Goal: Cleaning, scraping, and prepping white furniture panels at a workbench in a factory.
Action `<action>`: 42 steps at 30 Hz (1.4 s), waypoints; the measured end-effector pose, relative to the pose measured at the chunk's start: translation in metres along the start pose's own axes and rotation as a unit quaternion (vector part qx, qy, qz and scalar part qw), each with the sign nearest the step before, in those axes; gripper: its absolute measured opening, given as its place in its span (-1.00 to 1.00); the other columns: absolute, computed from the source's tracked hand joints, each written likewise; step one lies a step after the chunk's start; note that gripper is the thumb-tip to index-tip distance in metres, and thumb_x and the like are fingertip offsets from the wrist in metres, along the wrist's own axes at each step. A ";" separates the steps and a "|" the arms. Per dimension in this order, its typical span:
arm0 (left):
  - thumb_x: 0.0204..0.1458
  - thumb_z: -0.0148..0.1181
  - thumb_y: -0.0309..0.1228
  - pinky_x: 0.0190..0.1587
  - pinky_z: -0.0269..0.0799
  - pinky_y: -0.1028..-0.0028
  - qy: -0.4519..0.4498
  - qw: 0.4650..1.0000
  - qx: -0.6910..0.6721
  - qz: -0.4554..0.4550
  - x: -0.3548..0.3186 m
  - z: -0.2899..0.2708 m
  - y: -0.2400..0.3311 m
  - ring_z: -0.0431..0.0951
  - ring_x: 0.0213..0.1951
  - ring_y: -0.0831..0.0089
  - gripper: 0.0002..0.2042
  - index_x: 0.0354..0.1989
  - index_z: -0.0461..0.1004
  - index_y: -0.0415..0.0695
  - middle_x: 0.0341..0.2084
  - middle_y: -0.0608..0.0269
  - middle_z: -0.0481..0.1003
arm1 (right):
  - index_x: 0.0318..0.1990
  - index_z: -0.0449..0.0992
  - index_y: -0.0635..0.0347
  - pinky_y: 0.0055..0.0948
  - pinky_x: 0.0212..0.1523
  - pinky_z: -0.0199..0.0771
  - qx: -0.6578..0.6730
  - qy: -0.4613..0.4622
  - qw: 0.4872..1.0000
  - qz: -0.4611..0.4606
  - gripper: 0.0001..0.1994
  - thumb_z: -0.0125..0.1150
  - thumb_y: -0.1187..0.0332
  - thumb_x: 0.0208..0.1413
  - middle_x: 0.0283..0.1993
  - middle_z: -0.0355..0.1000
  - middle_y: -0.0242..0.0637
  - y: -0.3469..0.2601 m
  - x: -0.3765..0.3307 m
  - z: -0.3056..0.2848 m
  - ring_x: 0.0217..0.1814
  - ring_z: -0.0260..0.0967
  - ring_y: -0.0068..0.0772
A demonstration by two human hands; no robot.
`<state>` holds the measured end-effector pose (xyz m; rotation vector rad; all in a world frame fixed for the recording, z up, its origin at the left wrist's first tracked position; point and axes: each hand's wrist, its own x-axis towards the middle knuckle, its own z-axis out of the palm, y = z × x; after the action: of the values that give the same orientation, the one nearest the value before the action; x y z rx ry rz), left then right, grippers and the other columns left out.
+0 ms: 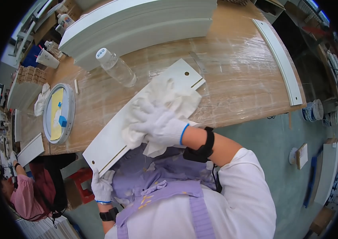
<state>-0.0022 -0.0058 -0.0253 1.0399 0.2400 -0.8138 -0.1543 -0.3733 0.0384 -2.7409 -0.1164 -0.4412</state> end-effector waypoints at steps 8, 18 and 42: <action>0.28 -0.06 -0.31 0.09 0.45 -0.09 -0.050 0.996 -0.052 -0.045 0.005 -0.018 0.006 0.52 -0.02 -0.16 -0.59 0.21 0.24 -0.29 0.06 -0.23 0.43 | 0.04 0.51 -0.09 0.03 0.00 0.41 -0.275 0.031 0.892 0.359 -0.58 0.08 0.46 -0.04 0.04 0.44 -0.09 0.126 -0.097 -0.097 0.06 0.38 0.10; 0.31 -0.26 0.08 0.13 0.41 0.00 -0.047 0.996 -0.067 -0.021 -0.007 -0.014 0.007 0.54 0.01 -0.03 -0.37 0.28 0.19 -0.26 0.09 -0.13 0.43 | 0.37 0.19 0.11 -0.01 0.45 -0.17 -0.301 0.006 0.921 0.246 -0.31 0.06 -0.03 0.15 0.48 0.00 -0.03 0.098 -0.039 -0.037 0.49 -0.13 0.23; 0.17 -0.39 0.34 0.28 0.22 -0.06 -0.115 0.960 -0.248 -0.053 -0.019 -0.019 0.003 0.39 0.16 -0.09 -0.11 0.34 0.11 -0.29 0.14 -0.22 0.35 | 0.05 0.50 0.28 -0.37 0.12 0.39 0.195 -0.017 0.968 0.154 -0.69 0.07 0.29 0.26 0.05 0.49 -0.07 -0.087 0.084 0.049 0.06 0.45 -0.20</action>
<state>-0.0101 0.0205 -0.0231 0.4584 0.2846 -0.9046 -0.0727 -0.2722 0.0513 -2.3238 0.1928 -0.2507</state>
